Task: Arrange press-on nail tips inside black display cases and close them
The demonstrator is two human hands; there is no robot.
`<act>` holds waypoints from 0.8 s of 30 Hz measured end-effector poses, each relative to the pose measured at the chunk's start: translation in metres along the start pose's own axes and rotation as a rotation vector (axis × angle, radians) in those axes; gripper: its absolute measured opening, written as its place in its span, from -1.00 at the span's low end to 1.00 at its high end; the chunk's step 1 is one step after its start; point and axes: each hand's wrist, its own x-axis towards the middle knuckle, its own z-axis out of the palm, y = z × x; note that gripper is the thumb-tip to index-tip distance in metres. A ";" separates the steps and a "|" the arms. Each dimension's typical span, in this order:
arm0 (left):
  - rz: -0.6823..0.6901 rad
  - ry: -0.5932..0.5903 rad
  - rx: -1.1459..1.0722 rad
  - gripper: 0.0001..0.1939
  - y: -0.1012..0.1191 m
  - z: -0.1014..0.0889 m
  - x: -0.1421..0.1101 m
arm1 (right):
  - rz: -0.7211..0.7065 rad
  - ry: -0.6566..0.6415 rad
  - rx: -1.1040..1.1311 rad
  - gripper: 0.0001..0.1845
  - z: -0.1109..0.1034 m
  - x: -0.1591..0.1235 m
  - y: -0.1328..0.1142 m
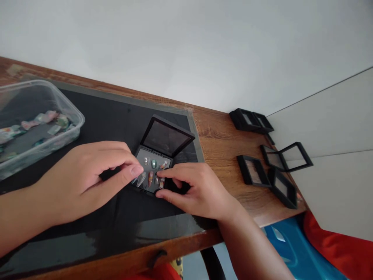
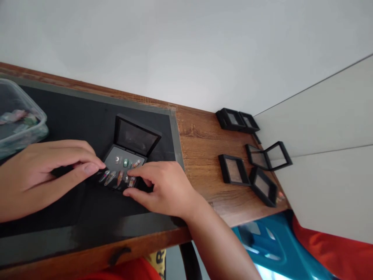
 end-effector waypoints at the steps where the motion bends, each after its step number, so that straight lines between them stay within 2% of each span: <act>1: 0.012 0.000 0.002 -0.59 -0.002 0.000 0.001 | 0.001 0.002 -0.001 -0.63 0.000 0.000 0.000; 7: 0.272 -0.023 0.087 -0.74 -0.011 -0.004 0.006 | -0.062 0.057 -0.003 -0.65 0.001 -0.001 0.000; 11: 0.374 0.056 0.167 -0.77 -0.009 -0.004 0.004 | -0.059 0.144 -0.023 -0.68 0.000 -0.001 0.002; 18: 0.402 0.124 0.235 -0.79 -0.004 -0.011 0.004 | -0.086 0.278 -0.051 -0.78 0.007 0.004 0.010; 24: 0.380 0.238 0.325 -0.92 -0.001 -0.029 -0.003 | -0.068 0.224 -0.081 -0.74 0.011 0.007 0.012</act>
